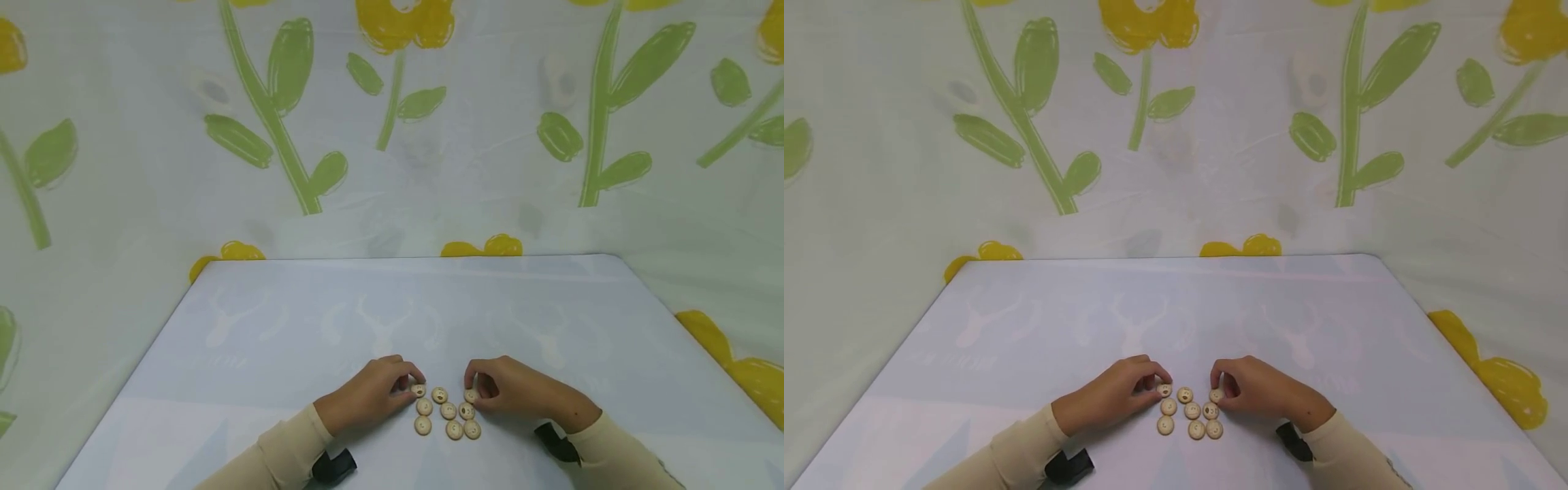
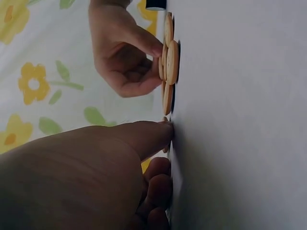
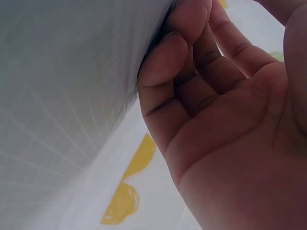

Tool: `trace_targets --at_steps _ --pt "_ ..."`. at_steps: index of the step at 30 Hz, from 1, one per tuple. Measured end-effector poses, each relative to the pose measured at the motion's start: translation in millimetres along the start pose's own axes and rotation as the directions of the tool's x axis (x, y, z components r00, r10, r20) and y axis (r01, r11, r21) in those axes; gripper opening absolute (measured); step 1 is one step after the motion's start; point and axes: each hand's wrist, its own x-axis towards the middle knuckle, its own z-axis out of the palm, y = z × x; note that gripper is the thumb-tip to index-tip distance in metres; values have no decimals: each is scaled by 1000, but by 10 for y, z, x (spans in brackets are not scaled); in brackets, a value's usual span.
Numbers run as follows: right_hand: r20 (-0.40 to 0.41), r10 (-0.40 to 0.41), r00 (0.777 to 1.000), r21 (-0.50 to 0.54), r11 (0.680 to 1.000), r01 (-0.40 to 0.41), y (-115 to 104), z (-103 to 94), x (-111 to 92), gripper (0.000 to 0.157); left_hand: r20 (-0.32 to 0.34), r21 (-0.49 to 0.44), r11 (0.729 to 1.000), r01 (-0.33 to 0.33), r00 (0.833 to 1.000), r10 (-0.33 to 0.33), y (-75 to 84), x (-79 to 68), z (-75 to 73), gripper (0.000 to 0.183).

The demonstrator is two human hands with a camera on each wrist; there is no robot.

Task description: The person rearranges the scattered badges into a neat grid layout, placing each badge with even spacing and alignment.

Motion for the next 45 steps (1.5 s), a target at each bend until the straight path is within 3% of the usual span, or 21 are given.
trace_targets --at_steps 7,27,45 --pt "-30 -10 999 11 1000 10 37 1 -22 17 32 -7 1000 23 999 -23 -5 29 -2 20" --pt "-76 4 997 35 999 -2 -43 -24 15 19 13 -114 993 16 1000 -14 -58 -13 -13 16" --pt "-137 -5 991 -26 1000 1 -87 -102 117 19 13 -80 997 17 1000 -16 -57 -3 19 17"
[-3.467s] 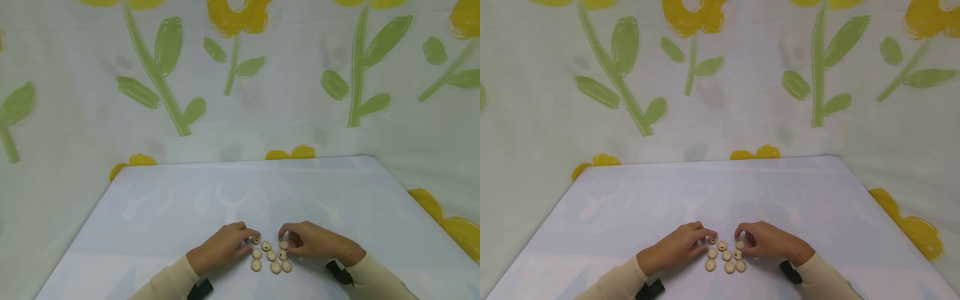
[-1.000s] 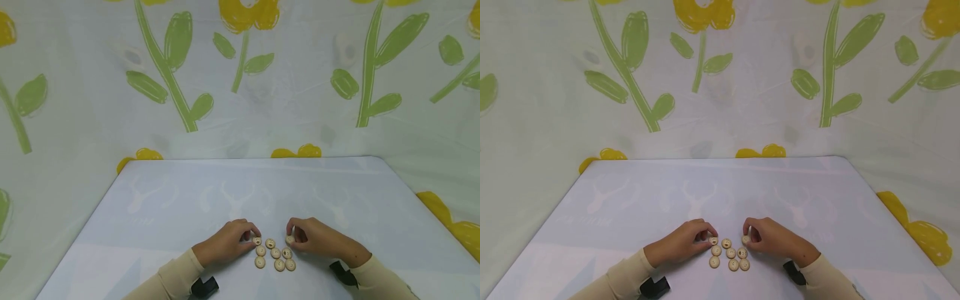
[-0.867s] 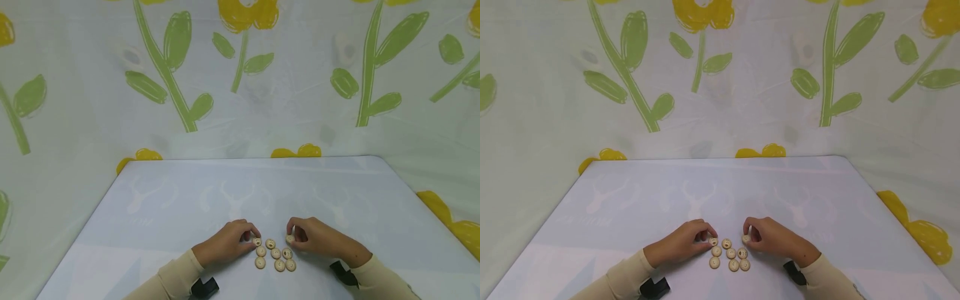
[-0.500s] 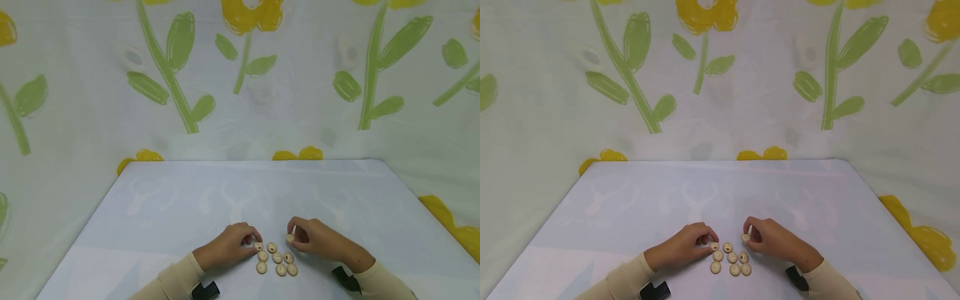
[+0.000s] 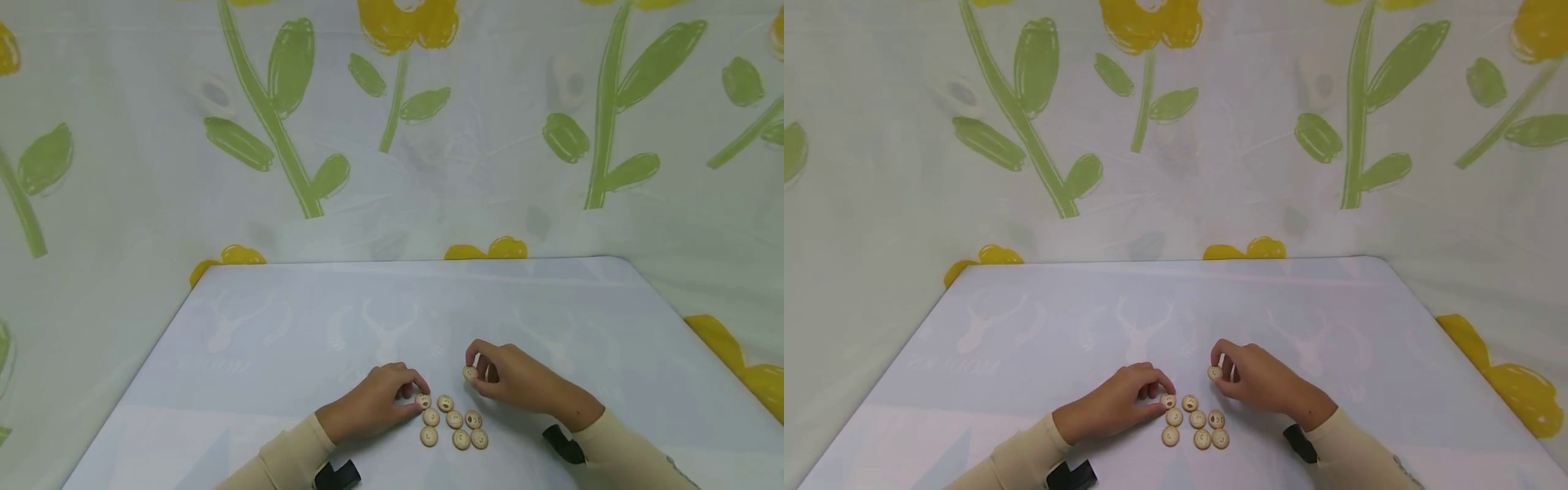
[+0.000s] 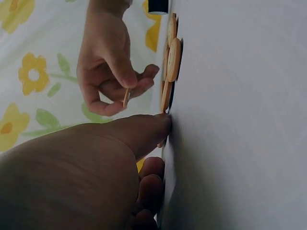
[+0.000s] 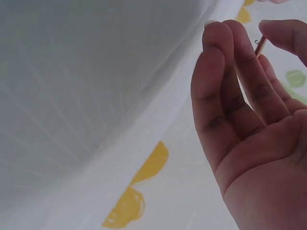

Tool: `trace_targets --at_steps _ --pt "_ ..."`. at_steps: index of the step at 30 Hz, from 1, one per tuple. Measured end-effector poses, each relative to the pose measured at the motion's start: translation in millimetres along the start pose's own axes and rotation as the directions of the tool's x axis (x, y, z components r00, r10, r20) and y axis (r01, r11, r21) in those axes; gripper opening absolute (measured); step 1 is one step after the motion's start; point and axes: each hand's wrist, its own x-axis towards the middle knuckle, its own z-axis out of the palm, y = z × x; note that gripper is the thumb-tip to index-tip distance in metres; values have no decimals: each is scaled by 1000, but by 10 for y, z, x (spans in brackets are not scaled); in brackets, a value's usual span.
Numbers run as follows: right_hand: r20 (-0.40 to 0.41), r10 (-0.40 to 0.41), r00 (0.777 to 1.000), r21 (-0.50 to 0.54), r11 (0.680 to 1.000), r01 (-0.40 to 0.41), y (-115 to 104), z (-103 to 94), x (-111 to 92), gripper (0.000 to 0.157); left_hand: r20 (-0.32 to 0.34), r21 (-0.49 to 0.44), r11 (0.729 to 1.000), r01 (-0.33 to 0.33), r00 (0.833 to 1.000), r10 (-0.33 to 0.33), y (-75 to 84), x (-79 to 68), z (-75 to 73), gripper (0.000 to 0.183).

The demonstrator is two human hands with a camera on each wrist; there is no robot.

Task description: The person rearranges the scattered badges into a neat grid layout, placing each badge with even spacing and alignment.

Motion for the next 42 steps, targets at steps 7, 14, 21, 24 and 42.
trace_targets --at_steps 7,14,21,24,42 --pt "-1 9 1000 -31 999 -9 9 -48 98 18 -7 -1 1000 -9 1000 9 -5 6 -5 17" --pt "-11 5 1000 -61 998 -5 10 -63 194 18 -9 4 1000 -14 1000 14 -20 10 5 18" --pt "-2 42 999 -79 996 -42 -40 -58 311 19 -3 13 1000 0 1000 0 -32 19 11 19" --pt "4 41 999 -85 996 -40 -46 -45 351 19 -2 10 1000 -5 1000 5 -34 25 15 19" --pt "76 56 996 -65 997 -51 -83 76 639 15 0 3 1000 -20 1000 20 -11 -3 7 18"
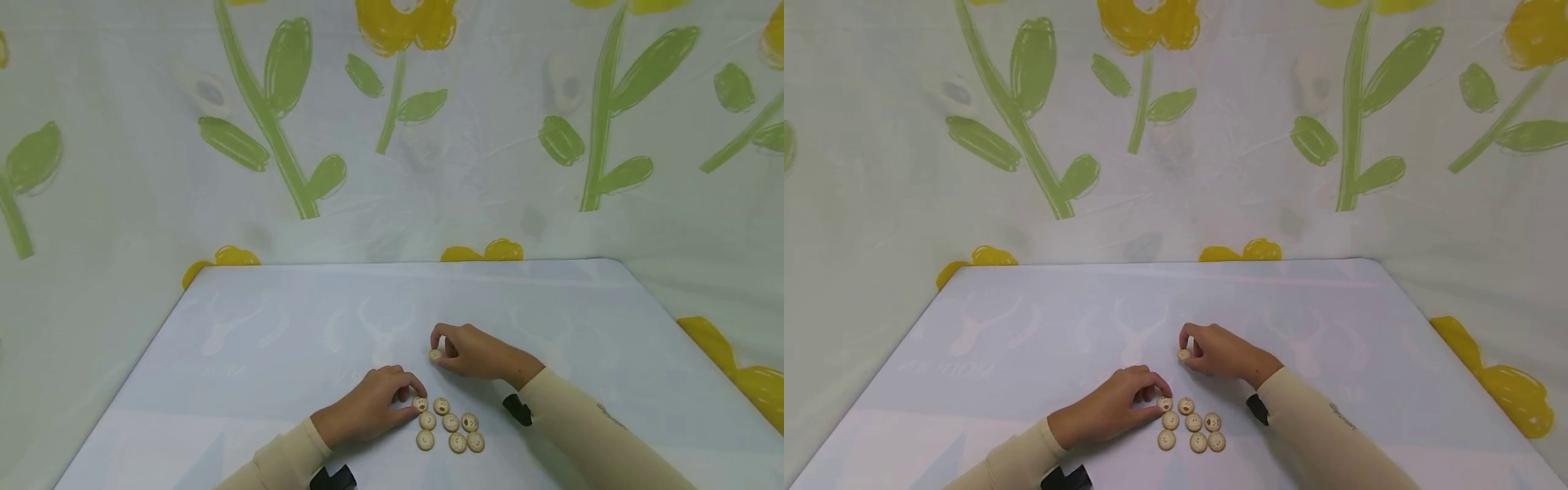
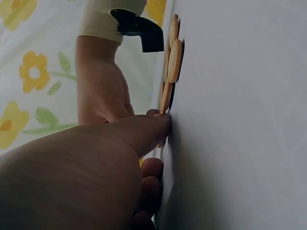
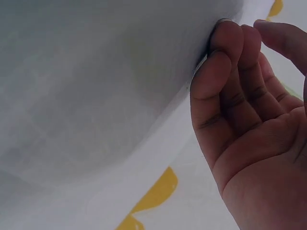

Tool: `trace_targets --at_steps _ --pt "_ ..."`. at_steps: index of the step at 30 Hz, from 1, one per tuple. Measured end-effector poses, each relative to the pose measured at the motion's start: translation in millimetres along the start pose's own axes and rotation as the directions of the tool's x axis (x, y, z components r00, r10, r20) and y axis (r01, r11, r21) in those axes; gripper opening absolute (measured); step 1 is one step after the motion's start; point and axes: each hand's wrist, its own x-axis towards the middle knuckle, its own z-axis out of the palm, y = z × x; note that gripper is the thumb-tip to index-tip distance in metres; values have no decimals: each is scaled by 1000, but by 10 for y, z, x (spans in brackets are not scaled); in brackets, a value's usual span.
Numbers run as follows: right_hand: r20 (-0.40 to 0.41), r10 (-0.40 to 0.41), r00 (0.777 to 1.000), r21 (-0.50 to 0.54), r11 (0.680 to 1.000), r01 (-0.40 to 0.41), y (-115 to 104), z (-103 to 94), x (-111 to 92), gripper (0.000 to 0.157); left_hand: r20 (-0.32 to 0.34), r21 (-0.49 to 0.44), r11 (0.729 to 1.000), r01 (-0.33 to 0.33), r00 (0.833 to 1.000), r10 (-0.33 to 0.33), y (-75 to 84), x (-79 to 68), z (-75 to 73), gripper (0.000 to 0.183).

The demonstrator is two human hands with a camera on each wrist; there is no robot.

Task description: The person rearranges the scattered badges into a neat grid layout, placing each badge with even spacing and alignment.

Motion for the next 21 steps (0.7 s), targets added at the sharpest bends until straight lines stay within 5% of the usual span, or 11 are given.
trace_targets --at_steps 21 --pt "69 50 996 -14 999 -49 -24 18 129 18 2 26 999 -23 1000 23 -23 9 -1 19"
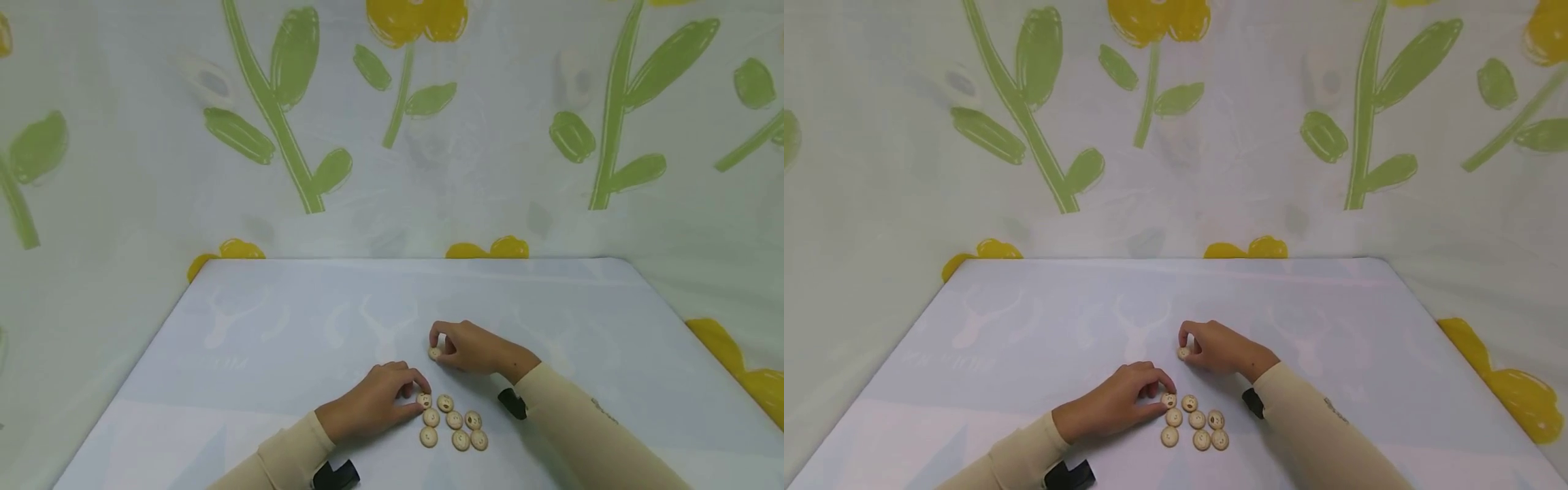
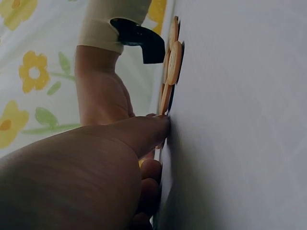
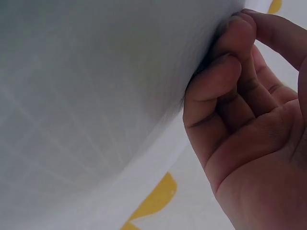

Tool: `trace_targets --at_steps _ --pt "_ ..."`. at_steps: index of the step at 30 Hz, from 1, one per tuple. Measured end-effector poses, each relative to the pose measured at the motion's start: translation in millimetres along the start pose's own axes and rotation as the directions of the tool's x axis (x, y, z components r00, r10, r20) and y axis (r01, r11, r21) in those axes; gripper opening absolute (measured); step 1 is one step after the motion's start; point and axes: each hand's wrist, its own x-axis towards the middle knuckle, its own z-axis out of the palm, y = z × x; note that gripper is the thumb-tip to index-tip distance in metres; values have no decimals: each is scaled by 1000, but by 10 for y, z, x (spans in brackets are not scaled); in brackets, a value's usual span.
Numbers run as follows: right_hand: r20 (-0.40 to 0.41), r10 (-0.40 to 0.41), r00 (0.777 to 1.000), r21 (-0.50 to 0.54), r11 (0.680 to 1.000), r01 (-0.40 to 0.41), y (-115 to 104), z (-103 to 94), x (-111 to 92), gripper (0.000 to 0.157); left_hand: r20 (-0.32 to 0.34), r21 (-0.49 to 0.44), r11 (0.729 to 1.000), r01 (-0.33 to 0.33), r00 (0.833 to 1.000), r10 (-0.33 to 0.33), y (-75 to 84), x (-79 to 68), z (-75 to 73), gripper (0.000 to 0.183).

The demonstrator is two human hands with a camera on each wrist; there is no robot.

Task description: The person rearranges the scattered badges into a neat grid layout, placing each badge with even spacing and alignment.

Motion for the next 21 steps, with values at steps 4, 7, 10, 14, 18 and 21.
trace_targets --at_steps 4,7,10,14,18,21 --pt "5 1 1000 10 1000 -1 23 5 4 18 2 4 1000 1 1000 -1 9 2 10 18" --pt "3 -6 1000 17 1000 6 29 2 15 17 -4 4 1000 5 1000 -5 12 2 8 18" --pt "7 -2 1000 20 1000 2 31 5 25 16 -1 0 1000 18 1000 -18 9 2 14 18" --pt "14 13 1000 29 1000 -13 25 13 33 17 8 5 999 38 999 -38 -6 -3 24 19" --pt "8 39 999 36 999 -39 24 19 27 18 8 6 999 38 999 -38 -13 1 29 19" --pt "4 41 999 39 998 -41 26 24 19 18 3 -1 1000 29 1000 -29 -8 0 33 19"
